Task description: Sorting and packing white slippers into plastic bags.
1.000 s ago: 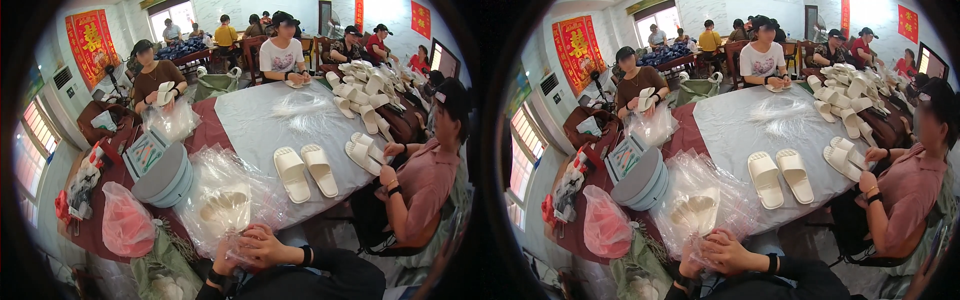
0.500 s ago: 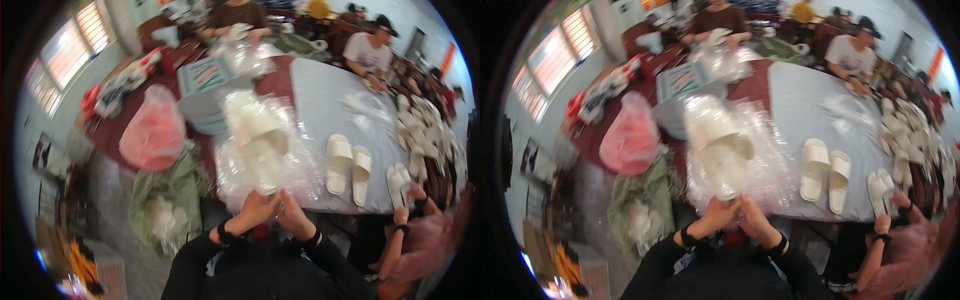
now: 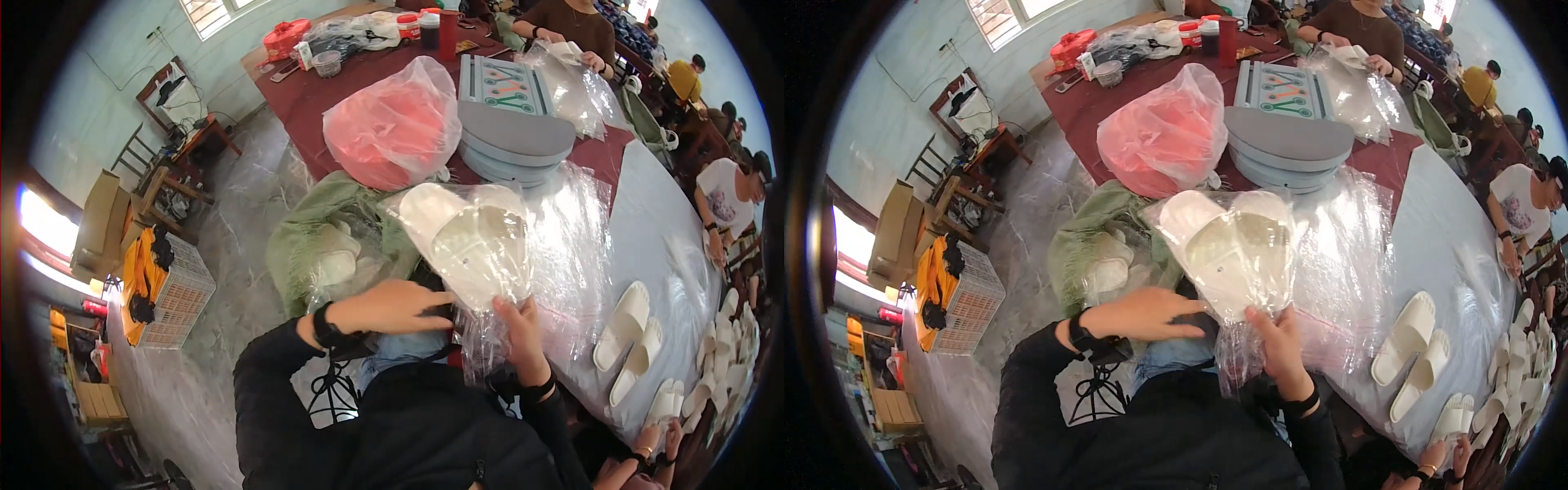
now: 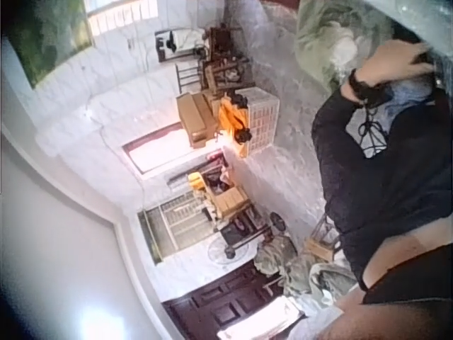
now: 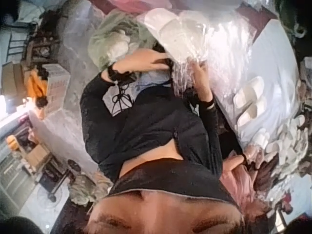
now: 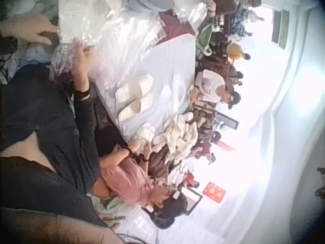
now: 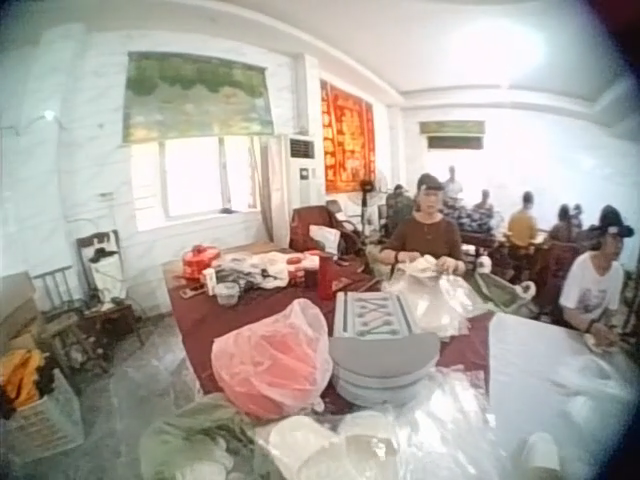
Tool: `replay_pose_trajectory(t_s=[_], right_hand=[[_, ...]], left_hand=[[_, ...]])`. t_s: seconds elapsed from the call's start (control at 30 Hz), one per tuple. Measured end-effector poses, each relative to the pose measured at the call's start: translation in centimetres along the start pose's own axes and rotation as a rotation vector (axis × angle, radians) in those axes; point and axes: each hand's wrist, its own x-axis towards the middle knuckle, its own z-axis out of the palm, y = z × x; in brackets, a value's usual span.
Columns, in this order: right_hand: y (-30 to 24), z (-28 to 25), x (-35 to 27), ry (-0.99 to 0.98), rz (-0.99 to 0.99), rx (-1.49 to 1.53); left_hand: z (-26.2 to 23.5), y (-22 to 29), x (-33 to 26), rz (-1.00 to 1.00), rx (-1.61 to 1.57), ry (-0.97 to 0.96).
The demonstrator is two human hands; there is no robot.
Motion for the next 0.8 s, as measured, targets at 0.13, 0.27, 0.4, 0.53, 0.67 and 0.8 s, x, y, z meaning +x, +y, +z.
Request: replay_pose_trajectory(t_s=[0.13, 0.27, 0.4, 0.53, 0.67, 0.8], right_hand=[[-0.1, 1.6, 1.2, -0.198, 0.012, -0.051], [-0.9, 5.1, 2.4, -0.485, 0.344, 0.083], [3.3, 7.2, 5.8, -0.644, 0.629, 0.116], [8.3, 8.5, 8.3, -0.681, 0.738, 0.099], [10.0, 10.0, 10.2, -0.589, 0.549, 0.104], [15.0, 11.6, 13.0, -0.636, 0.141, 0.142]], left_hand=[[-2.6, -8.9, -3.2, -0.463, -0.2, 0.321], [0.4, -23.0, -8.9, -0.521, 0.827, 0.958], [3.0, -30.1, -13.3, -0.776, 0.522, 0.832], [1.3, -31.5, -15.1, -1.006, 0.185, 0.83], [-2.7, -28.7, -13.3, -0.864, 0.283, 1.087], [-4.6, -20.1, -9.4, -0.625, -0.266, 1.15]])
